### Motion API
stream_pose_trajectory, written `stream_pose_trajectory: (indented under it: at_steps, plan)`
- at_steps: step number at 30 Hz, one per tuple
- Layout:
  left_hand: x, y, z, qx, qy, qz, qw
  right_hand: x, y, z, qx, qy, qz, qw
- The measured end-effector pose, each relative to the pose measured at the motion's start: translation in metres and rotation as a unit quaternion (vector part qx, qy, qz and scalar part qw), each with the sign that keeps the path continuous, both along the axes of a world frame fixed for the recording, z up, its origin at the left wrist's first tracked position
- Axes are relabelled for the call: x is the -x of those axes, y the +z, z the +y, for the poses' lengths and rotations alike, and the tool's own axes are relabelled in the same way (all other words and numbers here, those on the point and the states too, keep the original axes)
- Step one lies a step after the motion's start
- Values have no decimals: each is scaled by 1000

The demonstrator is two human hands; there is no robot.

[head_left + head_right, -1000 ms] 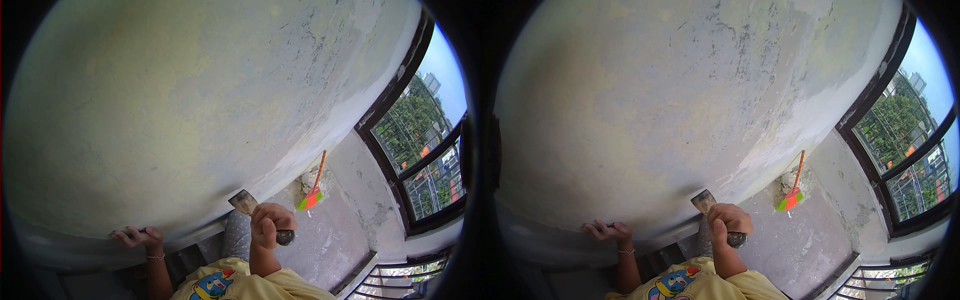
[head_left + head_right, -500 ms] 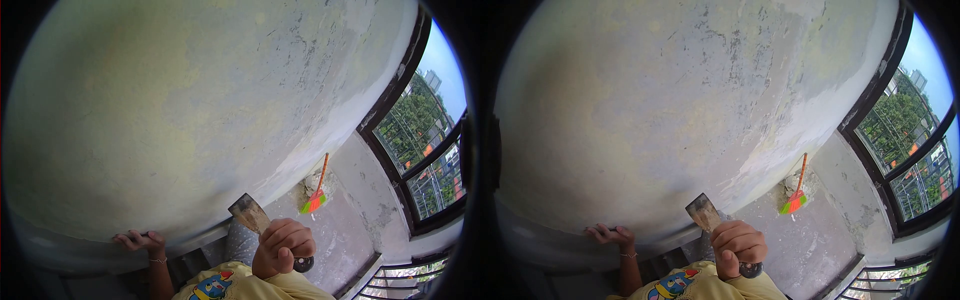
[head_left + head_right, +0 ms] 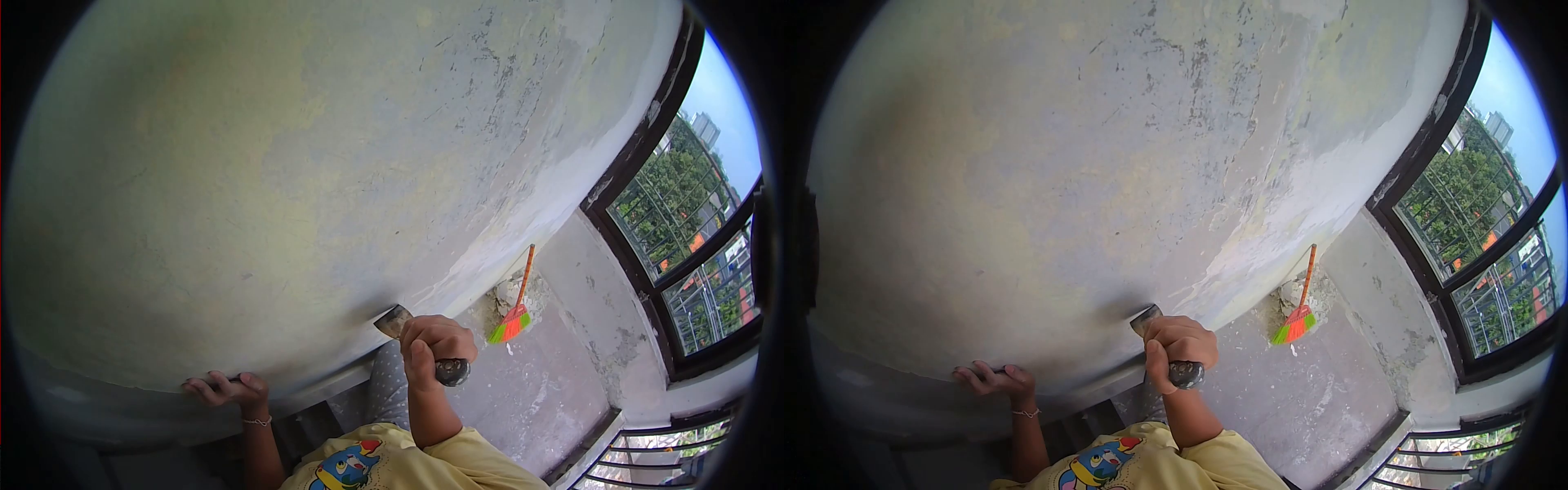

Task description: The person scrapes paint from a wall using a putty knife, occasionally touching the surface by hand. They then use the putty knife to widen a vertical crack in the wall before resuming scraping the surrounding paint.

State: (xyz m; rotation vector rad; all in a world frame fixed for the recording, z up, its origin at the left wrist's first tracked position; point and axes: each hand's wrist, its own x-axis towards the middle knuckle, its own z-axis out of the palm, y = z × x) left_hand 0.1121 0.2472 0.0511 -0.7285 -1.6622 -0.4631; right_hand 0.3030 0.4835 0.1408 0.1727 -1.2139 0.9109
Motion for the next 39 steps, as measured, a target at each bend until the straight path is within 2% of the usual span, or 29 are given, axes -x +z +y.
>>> stream_pose_trajectory:
  at_steps: [2,5,7,9,12,13,15,17,20,22,24,25,27,28,33,35,37,39]
  plan:
    - [-2,3,-3,6,2,5,1000,-15,9,-9,25,91,57,994]
    - [0,1,1,4,14,3,1000,-25,14,-15,-11,99,100,990]
    - [-2,1,-5,12,7,-7,1000,-1,-9,0,22,31,37,999]
    - [-2,4,2,0,4,4,1000,-3,-2,3,14,19,21,999]
    - [-3,8,3,5,13,14,1000,-20,9,-8,37,83,92,992]
    - [-1,6,6,2,16,15,1000,-28,16,-12,7,81,116,990]
    - [0,1,1,-3,4,4,1000,-22,15,-10,25,110,124,986]
    - [-3,2,-4,8,9,4,1000,5,-39,9,128,-33,-53,990]
    - [-4,9,2,10,16,21,1000,4,-63,13,180,-11,-65,982]
    - [-3,7,2,17,27,24,999,-8,-33,1,119,57,36,991]
    - [-1,2,-1,8,11,12,1000,-21,-4,-15,48,45,47,997]
    - [-2,2,-2,10,9,11,1000,-23,0,-20,49,43,45,997]
    - [0,4,2,3,-3,7,1000,-18,6,-26,-58,14,20,998]
    - [1,5,2,2,-3,7,1000,-8,-7,-21,-61,-8,-44,997]
    - [1,-3,-5,13,13,-8,1000,-16,0,-24,-38,11,-54,998]
    - [2,1,1,6,7,3,1000,-27,6,-34,-36,69,46,996]
    - [1,2,0,11,3,7,1000,-17,-3,-29,-45,69,49,995]
    - [1,1,-2,12,11,20,1000,-4,-6,-20,-66,-8,-52,996]
